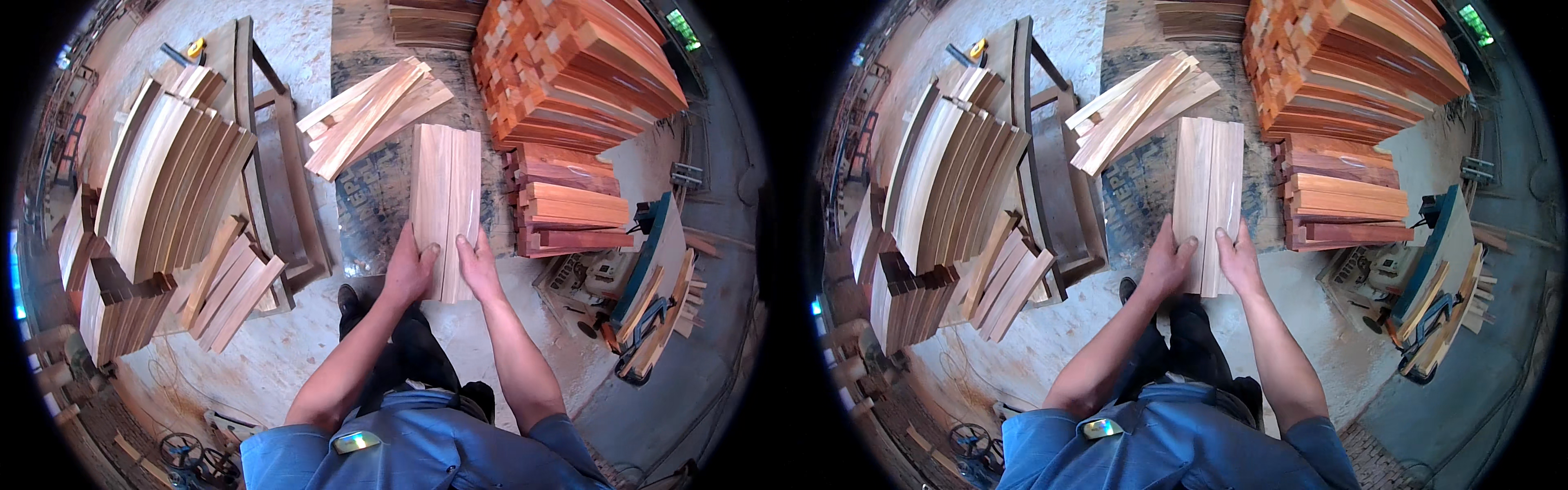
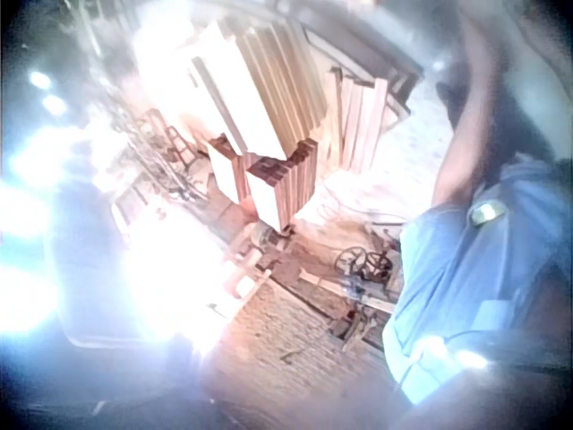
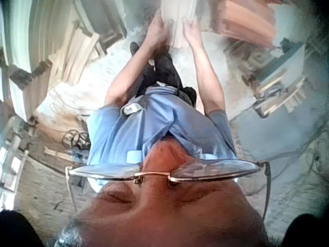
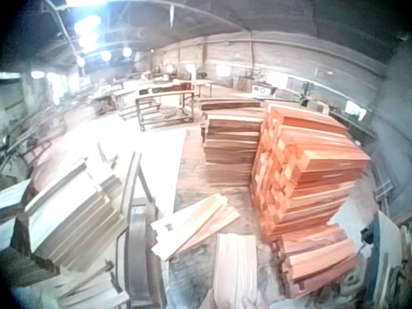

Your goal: The person picks up individual wooden planks from a pile on the floor and stacks them onto a workbench. The person handles the planks one by one, aligning them to form a neat stack on the table surface.

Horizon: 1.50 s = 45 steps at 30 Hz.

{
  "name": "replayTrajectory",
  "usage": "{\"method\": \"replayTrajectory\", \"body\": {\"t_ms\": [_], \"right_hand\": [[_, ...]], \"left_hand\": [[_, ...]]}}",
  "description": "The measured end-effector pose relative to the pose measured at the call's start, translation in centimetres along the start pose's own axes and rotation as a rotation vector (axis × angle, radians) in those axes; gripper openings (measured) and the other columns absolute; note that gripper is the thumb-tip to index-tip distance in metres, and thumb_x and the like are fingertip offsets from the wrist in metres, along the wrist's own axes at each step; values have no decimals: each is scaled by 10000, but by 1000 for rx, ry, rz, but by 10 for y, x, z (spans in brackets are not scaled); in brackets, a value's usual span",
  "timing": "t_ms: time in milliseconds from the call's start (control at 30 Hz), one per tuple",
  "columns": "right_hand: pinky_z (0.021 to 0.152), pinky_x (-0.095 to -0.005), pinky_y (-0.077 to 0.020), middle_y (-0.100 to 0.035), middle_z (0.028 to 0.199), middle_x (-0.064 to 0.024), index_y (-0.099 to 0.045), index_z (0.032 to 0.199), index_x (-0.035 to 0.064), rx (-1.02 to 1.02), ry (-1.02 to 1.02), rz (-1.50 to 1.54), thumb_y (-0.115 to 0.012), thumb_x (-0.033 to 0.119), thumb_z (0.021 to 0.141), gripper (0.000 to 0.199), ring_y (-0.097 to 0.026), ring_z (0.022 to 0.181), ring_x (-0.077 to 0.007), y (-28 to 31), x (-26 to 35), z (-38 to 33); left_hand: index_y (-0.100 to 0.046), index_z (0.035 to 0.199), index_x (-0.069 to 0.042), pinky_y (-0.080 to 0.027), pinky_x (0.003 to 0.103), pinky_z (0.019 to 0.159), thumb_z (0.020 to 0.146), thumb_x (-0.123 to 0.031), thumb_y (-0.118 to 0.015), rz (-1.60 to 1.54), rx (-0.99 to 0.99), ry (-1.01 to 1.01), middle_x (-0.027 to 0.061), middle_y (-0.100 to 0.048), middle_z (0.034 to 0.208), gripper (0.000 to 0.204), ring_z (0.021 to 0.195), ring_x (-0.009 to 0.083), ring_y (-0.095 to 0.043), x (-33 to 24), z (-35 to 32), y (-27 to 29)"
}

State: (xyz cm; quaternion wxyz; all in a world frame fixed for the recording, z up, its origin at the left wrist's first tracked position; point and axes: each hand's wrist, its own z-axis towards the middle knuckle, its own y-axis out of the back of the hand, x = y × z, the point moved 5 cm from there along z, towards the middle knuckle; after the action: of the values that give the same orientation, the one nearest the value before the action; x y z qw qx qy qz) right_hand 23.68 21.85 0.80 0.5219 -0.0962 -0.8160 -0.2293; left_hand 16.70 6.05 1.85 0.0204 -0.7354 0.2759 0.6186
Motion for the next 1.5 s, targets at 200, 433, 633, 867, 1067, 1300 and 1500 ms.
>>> {"method": "replayTrajectory", "body": {"t_ms": [200, 433, 633, 867, 1067, 1300, 1500], "right_hand": [[1082, -380, -404, -551, 1375, -223, -325, 1494, -18, -41, 7, -28, -526, 205, 998, 580, -533, 1277, -290, -1, -1, -3], [1099, -397, -384, -536, 1387, -246, -344, 1475, -37, -14, -35, -245, -524, 262, 1008, 583, -517, 1293, -316, -8, 13, -3], [1111, -432, -379, -545, 1361, -295, -391, 1441, -45, -64, -1, -525, -514, 342, 1026, 580, -524, 1287, -400, 13, -10, 0], [1084, -365, -415, -496, 1428, -232, -339, 1492, -66, -254, 242, -277, -557, 153, 999, 582, -532, 1279, -282, 4, 49, -39], [973, -300, -473, -629, 1224, -95, -514, 1380, -11, 109, 89, -98, -596, 90, 972, 429, -594, 1088, -157, -100, 56, -94], [905, -292, -502, -641, 1182, -96, -550, 1326, -12, 388, 85, -232, -636, 95, 951, 399, -605, 1027, -146, -194, 38, -130], [911, -302, -518, -665, 1178, -126, -557, 1312, -30, 499, -24, -179, -644, 101, 942, 402, -637, 1004, -163, -232, 37, -153]], "left_hand": [[-292, 1449, 159, -356, 458, 1131, 935, -236, -612, -30, 42, 28, 382, -405, 1445, 723, 1352, 473, -431, 16, -2, -13], [-310, 1440, 157, -327, 461, 1154, 940, -262, -604, -92, 74, 8, 375, -405, 1449, 716, 1370, 469, -408, 21, -4, -3], [-457, 1376, 37, -417, 461, 1076, 899, -216, -660, 176, -24, -220, 281, -544, 1315, 577, 1241, 434, -511, 29, -69, 80], [-505, 1312, 27, -418, 485, 1065, 799, -115, -736, 579, -315, -82, 241, -549, 1311, 580, 1233, 431, -505, 115, -173, 272], [-486, 1368, 14, -397, 486, 1072, 751, -166, -806, 913, -423, 128, 239, -486, 1361, 717, 1257, 420, -467, 156, -207, 364], [-473, 1382, 3, -413, 467, 1024, 743, -244, -820, 1003, -359, 83, 215, -502, 1340, 768, 1200, 380, -495, 161, -188, 370], [-536, 1287, 16, -450, 465, 970, 675, -213, -832, 951, -328, 75, 208, -550, 1170, 717, 1096, 389, -525, 162, -174, 373]]}}
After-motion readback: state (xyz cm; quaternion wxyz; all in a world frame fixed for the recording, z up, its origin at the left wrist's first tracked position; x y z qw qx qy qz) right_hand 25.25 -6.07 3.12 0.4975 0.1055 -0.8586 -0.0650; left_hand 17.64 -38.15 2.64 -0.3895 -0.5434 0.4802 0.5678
